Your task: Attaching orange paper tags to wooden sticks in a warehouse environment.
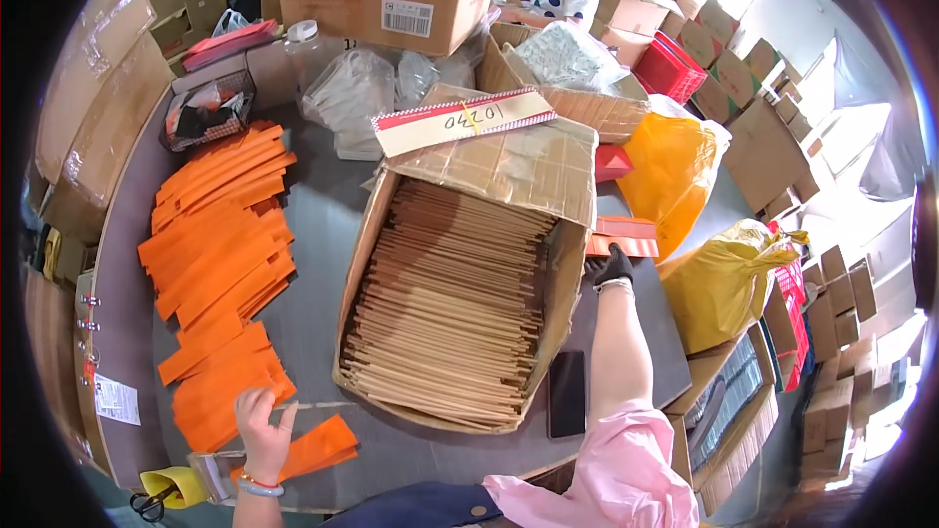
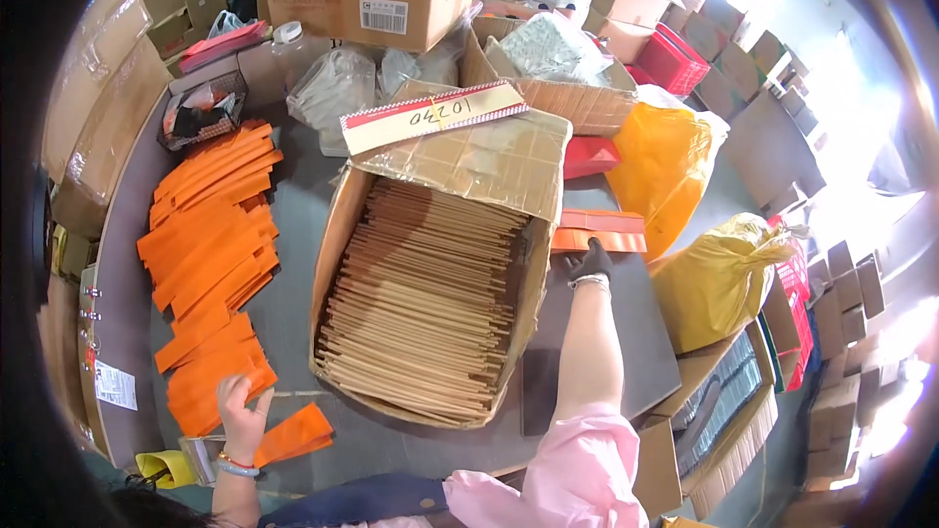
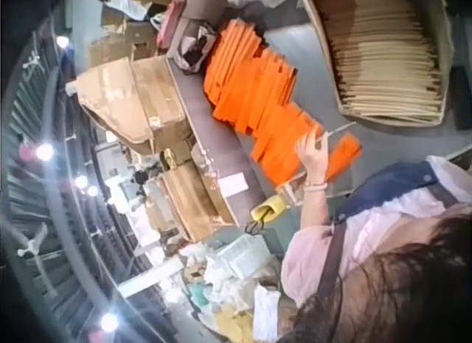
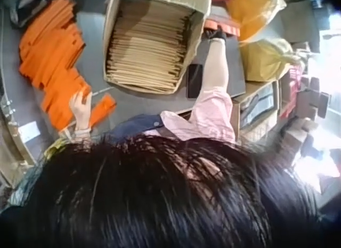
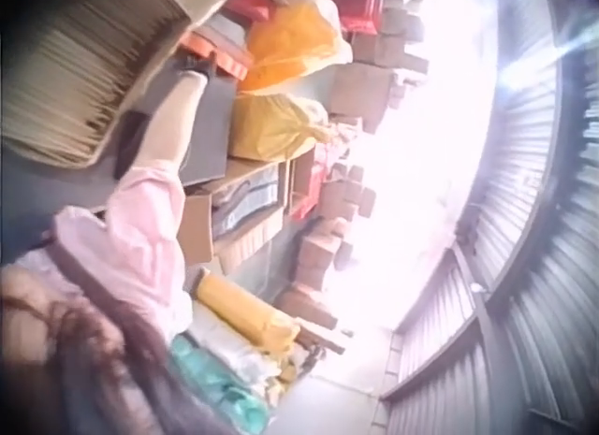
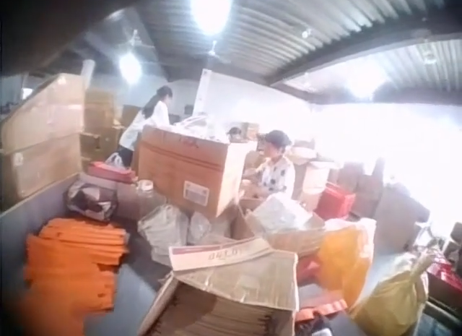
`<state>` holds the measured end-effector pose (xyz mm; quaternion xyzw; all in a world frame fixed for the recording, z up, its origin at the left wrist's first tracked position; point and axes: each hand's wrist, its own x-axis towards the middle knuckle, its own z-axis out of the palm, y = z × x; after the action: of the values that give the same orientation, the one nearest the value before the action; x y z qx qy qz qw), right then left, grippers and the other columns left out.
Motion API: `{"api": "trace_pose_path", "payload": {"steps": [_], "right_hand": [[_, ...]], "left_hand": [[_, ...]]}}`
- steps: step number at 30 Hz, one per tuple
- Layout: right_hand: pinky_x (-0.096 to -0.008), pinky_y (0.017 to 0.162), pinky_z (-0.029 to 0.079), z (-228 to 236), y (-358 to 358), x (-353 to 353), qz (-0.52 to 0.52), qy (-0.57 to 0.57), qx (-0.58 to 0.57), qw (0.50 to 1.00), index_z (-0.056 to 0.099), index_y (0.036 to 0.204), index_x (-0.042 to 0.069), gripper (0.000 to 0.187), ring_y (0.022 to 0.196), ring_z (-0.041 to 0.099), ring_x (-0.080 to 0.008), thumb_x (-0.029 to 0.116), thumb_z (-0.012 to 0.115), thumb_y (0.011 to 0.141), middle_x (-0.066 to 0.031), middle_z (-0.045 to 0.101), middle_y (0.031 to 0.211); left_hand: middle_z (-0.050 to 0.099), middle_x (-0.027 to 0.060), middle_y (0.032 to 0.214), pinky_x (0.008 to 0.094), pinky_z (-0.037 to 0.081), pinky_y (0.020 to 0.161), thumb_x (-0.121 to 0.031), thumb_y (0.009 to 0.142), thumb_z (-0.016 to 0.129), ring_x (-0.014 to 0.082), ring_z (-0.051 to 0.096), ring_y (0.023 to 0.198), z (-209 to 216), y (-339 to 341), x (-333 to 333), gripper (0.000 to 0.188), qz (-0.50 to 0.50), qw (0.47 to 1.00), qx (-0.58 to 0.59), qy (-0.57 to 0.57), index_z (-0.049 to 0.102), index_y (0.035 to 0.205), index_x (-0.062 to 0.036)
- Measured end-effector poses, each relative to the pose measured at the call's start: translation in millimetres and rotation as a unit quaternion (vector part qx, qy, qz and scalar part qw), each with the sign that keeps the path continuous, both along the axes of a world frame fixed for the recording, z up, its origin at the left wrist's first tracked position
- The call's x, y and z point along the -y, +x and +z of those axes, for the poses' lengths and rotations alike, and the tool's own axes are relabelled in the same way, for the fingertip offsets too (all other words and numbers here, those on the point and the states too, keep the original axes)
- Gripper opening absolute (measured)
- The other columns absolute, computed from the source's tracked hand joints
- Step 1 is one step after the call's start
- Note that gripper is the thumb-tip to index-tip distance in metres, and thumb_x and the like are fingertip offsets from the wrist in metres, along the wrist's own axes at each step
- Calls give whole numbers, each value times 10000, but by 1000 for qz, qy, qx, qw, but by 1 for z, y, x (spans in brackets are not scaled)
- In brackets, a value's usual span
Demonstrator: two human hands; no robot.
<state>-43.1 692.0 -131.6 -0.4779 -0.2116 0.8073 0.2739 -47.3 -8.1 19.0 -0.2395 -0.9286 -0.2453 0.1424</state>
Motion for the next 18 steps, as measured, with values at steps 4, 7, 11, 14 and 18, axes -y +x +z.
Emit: {"api": "trace_pose_path", "payload": {"steps": [4, 7, 11, 14, 18], "right_hand": [[-464, 817, 519, 16, 13, -129, 7, 150, 47, 988, 554, 1305, 47, 450, 958, 609, -321, 311, 632, 949, -108, 600, 1296], [-458, 820, 522, -57, -24, -102, 26, 97, 28, 995, 547, 1315, 41, 458, 949, 615, -317, 310, 627, 953, -106, 612, 1271], [-446, 828, 528, -53, -34, -82, 2, 69, -15, 998, 532, 1334, 28, 474, 933, 627, -310, 308, 616, 961, -100, 636, 1221], [-436, 833, 533, -14, -20, -74, -30, 70, -40, 996, 520, 1349, 18, 486, 921, 636, -304, 306, 608, 967, -96, 653, 1183], [-382, 829, 537, 60, 88, -53, -38, 243, -42, 968, 441, 1431, 185, 465, 1091, 594, -232, 320, 561, 1003, -45, 552, 1322]], "left_hand": [[612, 133, 949, 429, 447, 830, -124, 732, 809, 345, 556, 925, 1, 1, -10, 318, 13, 997, 37, 72, 660, 992, -20], [612, 129, 936, 415, 445, 815, -119, 740, 806, 337, 555, 914, -2, 4, -2, 301, 55, 996, 50, 41, 663, 985, -18], [617, 128, 921, 408, 449, 789, -113, 743, 806, 335, 564, 884, 0, 5, 1, 299, 58, 996, 58, 42, 666, 989, -16], [621, 115, 896, 408, 449, 777, -108, 747, 807, 323, 572, 855, 2, -1, -13, 279, 34, 993, 77, 78, 683, 982, -22], [644, 97, 869, 398, 470, 767, -117, 740, 818, 304, 596, 836, 28, -2, -53, 275, -9, 991, 91, 94, 703, 974, -31]]}}
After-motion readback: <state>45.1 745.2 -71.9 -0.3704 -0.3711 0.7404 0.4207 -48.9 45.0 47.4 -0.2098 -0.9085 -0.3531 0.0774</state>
